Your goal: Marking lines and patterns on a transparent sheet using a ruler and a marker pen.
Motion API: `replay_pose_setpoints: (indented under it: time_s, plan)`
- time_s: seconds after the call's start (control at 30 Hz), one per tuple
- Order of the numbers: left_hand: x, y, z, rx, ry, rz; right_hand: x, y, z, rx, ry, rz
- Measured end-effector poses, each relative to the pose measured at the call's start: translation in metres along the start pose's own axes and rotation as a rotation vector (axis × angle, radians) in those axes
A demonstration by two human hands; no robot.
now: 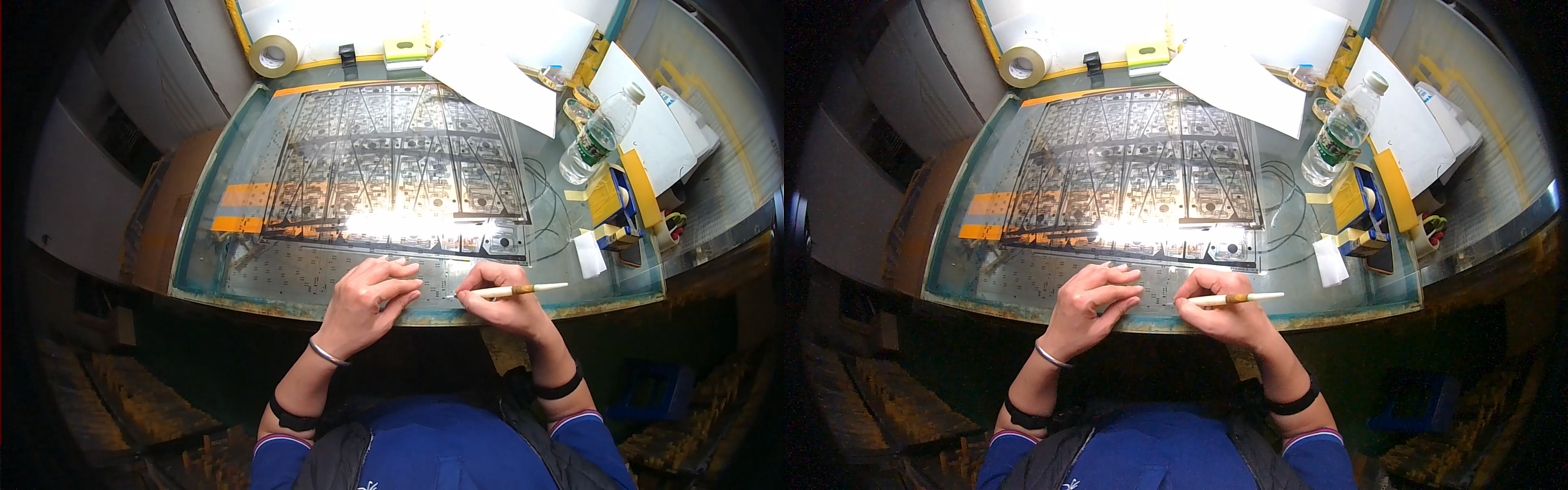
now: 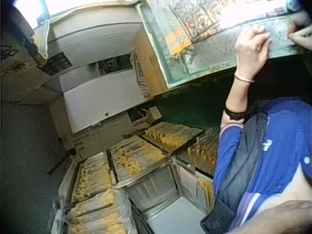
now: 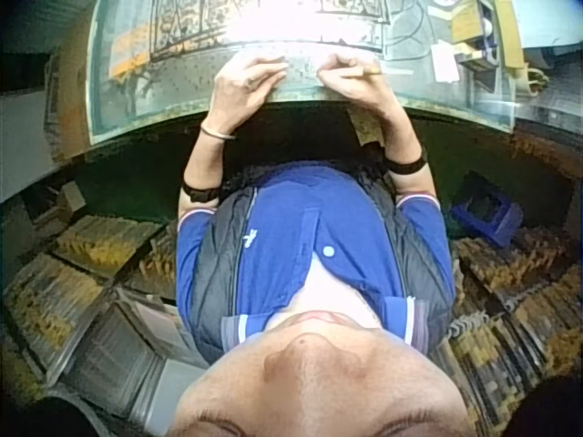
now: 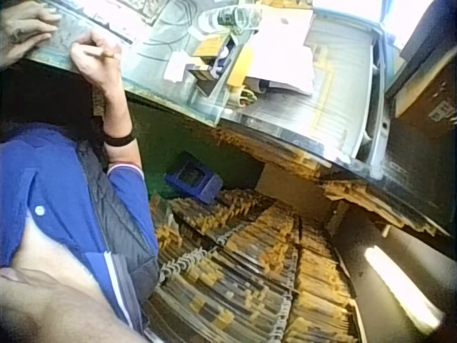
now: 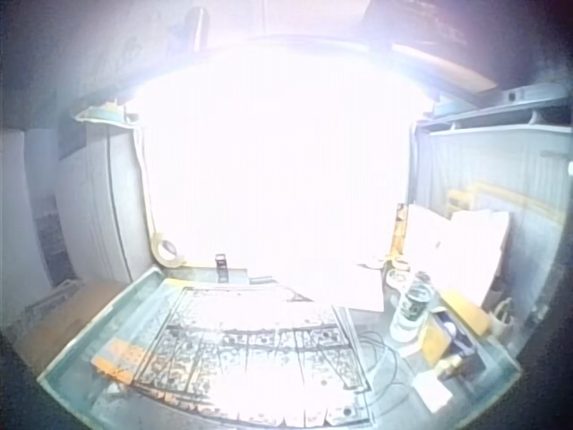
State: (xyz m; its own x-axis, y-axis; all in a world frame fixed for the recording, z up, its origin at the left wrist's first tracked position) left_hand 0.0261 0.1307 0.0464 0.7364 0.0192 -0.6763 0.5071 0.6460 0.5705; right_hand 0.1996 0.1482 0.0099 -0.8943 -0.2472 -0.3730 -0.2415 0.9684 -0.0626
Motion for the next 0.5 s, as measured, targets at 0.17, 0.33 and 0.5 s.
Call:
replay_pose_setpoints:
  time_s: [0.17,0.33,0.5]
  plan:
    - [0.0007,0.0002,0.0,0.0,-0.001,-0.005,-0.003,0.0018,-0.0001,0.017,0.023,0.083]
    - [0.0011,-0.0008,-0.001,-0.008,-0.007,-0.008,0.0008,0.0,-0.0003,-0.029,-0.025,-0.019]
    - [0.0016,-0.0006,-0.002,-0.015,-0.009,-0.011,-0.0046,0.0023,0.0048,0.046,0.042,0.092]
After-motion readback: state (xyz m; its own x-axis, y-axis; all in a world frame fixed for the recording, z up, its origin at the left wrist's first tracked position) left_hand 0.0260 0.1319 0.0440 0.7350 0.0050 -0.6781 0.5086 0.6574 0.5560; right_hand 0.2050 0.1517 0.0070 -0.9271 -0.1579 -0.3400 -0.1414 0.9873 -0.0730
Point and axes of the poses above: each hand's wrist, its own y-axis towards the middle knuckle, its own x-axis out of the palm, z = x × y, the point moved 10 cm from there along y, towards the middle knuckle, and after that the axes turned 10 degrees about x, right-handed, at the moved point
